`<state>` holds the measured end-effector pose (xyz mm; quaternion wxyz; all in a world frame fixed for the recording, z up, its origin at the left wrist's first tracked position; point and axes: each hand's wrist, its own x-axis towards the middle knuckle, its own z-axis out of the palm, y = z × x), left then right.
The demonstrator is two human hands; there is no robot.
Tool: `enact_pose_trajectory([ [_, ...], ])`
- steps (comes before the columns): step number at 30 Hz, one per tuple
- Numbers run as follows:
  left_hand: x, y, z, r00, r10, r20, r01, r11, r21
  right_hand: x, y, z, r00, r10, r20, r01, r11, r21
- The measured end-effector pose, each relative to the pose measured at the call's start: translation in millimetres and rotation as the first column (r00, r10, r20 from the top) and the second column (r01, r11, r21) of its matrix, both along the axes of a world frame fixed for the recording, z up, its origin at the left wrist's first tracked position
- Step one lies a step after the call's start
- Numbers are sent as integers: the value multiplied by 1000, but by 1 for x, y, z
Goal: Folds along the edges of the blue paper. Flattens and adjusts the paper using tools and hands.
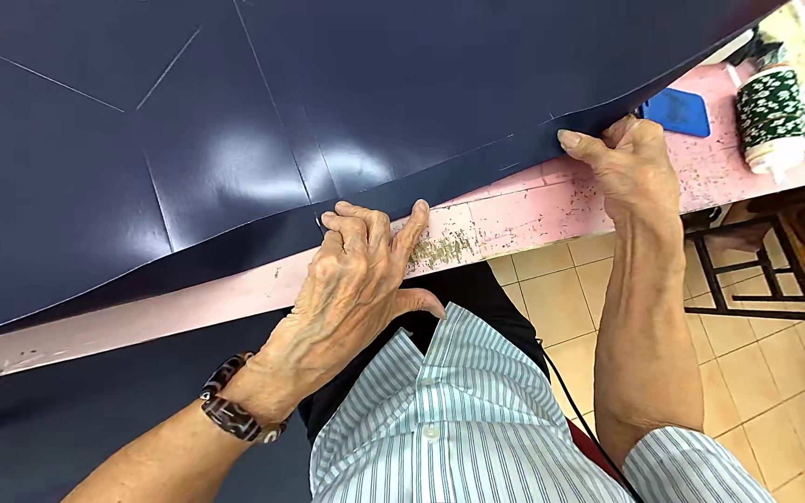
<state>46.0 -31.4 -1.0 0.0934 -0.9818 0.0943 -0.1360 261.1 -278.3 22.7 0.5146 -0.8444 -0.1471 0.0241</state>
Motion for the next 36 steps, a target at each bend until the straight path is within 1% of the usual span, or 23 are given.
enact_pose_trajectory([
  [2,0,-1,0,1000,3,8,-3,1000,18,0,-2,6,999,-4,-37,5,1000,16],
  [5,1,0,0,1000,3,10,-3,1000,22,-2,6,3,989,-136,-62,140,989,58],
  [6,1,-1,0,1000,6,6,-6,1000,20,-1,9,-1,984,-174,-47,176,983,44],
  [8,-1,-1,1,1000,9,-6,-8,1000,11,1,9,-10,979,-202,18,202,979,-34],
  [10,-6,0,2,1000,7,-13,-7,1000,-1,-8,3,-13,980,-182,83,190,975,-111],
  [12,-11,4,2,1000,9,-17,-9,1000,-24,-27,-7,-12,983,-147,107,162,976,-147],
  [15,-15,5,4,998,9,-68,-11,999,-36,-46,-17,-10,993,-98,72,109,981,-158],
  [19,-12,5,6,997,14,-72,-15,1000,-18,-43,-18,-2,998,-16,59,26,982,-189],
  [22,-12,6,6,997,13,-81,-14,1000,-14,-41,-18,-8,992,-45,121,77,957,-278],
  [27,-13,7,6,997,14,-79,-14,1000,9,-42,-15,-10,981,-127,148,169,931,-323],
  [30,-14,7,6,997,18,-74,-18,1000,1,-46,-11,-9,971,-131,199,202,895,-397],
  [33,-14,7,5,996,25,-89,-25,1000,-2,-53,-1,-7,952,-137,275,260,836,-484],
  [36,-14,7,4,997,18,-71,-20,999,-32,-59,8,-7,918,-89,385,304,781,-545],
])
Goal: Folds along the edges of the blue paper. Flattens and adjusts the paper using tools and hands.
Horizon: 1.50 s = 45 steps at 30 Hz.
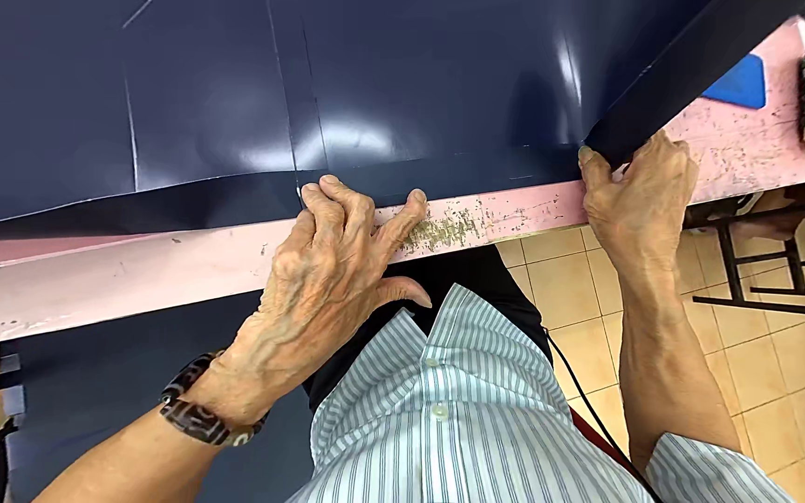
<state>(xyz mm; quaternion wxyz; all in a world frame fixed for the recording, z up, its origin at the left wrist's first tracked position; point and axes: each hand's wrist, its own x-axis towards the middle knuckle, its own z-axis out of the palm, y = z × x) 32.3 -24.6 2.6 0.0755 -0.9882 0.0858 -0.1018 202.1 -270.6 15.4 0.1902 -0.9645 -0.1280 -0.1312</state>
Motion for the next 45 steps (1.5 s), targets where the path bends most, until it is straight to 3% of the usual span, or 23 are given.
enact_pose_trajectory([
  [6,-2,-1,0,1000,5,-19,-5,999,-35,-8,22,-2,977,137,162,-91,961,-260],
  [9,-2,-1,-1,1000,6,-5,-6,1000,-21,-10,28,-4,936,274,221,-139,864,-483],
  [13,0,-1,-1,1000,4,8,-4,1000,-21,-20,19,5,925,376,56,-227,664,-712],
  [15,1,-3,0,1000,8,5,-7,1000,-24,-17,16,3,921,385,51,-216,618,-756],
  [22,-1,-4,2,1000,17,3,-17,998,-53,-33,3,19,845,520,-126,-456,576,-679],
  [28,-3,-3,-2,999,38,21,-37,998,-42,-4,0,32,670,691,-270,-740,596,-311],
  [30,-3,-4,-2,999,51,12,-50,998,-47,-2,15,34,720,675,-163,-693,687,-218],
  [32,-3,-5,-1,998,58,4,-58,997,-41,2,34,22,836,546,51,-534,832,-151],
  [35,-4,-5,-4,998,52,45,-50,997,-51,12,56,3,888,395,236,-355,914,-196],
  [40,-6,-2,-12,992,29,124,-7,985,-170,25,58,-11,831,535,151,-507,841,-190],
  [45,-16,-2,-14,992,83,100,-68,988,-137,37,53,-16,747,665,4,-648,729,-221],
])
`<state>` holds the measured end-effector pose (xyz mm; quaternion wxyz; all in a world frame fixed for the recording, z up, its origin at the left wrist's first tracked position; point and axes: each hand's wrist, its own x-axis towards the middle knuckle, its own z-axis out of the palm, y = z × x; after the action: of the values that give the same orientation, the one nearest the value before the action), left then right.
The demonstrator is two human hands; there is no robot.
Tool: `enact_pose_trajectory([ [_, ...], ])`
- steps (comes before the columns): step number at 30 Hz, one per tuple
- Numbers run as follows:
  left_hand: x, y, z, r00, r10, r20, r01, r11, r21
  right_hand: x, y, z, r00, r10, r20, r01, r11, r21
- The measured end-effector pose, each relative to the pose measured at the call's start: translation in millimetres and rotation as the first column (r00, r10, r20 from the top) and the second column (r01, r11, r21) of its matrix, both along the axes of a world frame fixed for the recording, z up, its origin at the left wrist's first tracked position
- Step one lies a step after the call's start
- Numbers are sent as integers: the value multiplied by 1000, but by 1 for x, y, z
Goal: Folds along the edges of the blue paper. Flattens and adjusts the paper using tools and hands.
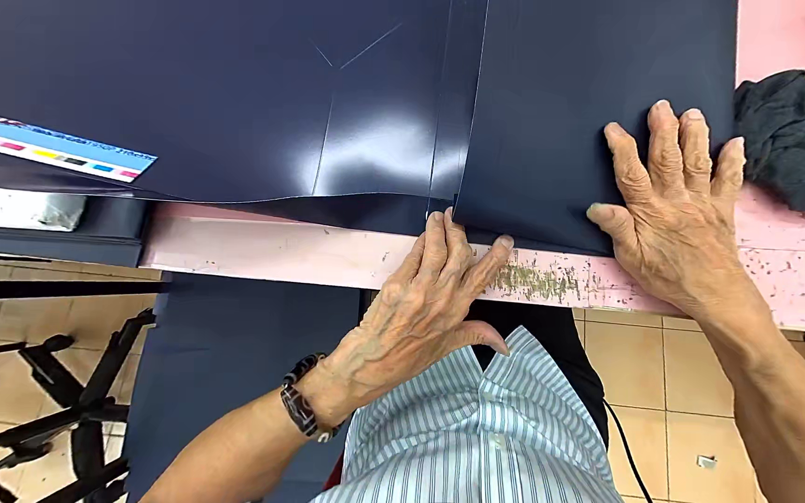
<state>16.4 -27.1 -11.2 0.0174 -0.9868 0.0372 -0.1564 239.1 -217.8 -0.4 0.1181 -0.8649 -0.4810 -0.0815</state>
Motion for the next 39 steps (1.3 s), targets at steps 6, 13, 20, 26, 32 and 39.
enact_pose_trajectory([
  [6,-8,1,8,996,55,-73,-49,995,85,3,-2,1,998,57,-31,-60,992,-114],
  [13,-8,4,11,993,36,-111,-29,998,62,8,-4,2,993,111,-35,-115,980,-161],
  [20,-7,11,16,1000,-20,-21,17,988,-157,9,-4,2,992,115,-43,-121,978,-168],
  [26,-6,9,14,996,16,-87,-24,995,-93,9,-4,3,992,115,-48,-122,975,-185],
  [32,-7,10,10,993,16,-114,-31,991,-133,9,-4,5,991,121,-57,-129,975,-182],
  [39,-7,12,12,991,5,-134,-19,995,-103,9,-2,3,990,122,-64,-132,974,-187],
])
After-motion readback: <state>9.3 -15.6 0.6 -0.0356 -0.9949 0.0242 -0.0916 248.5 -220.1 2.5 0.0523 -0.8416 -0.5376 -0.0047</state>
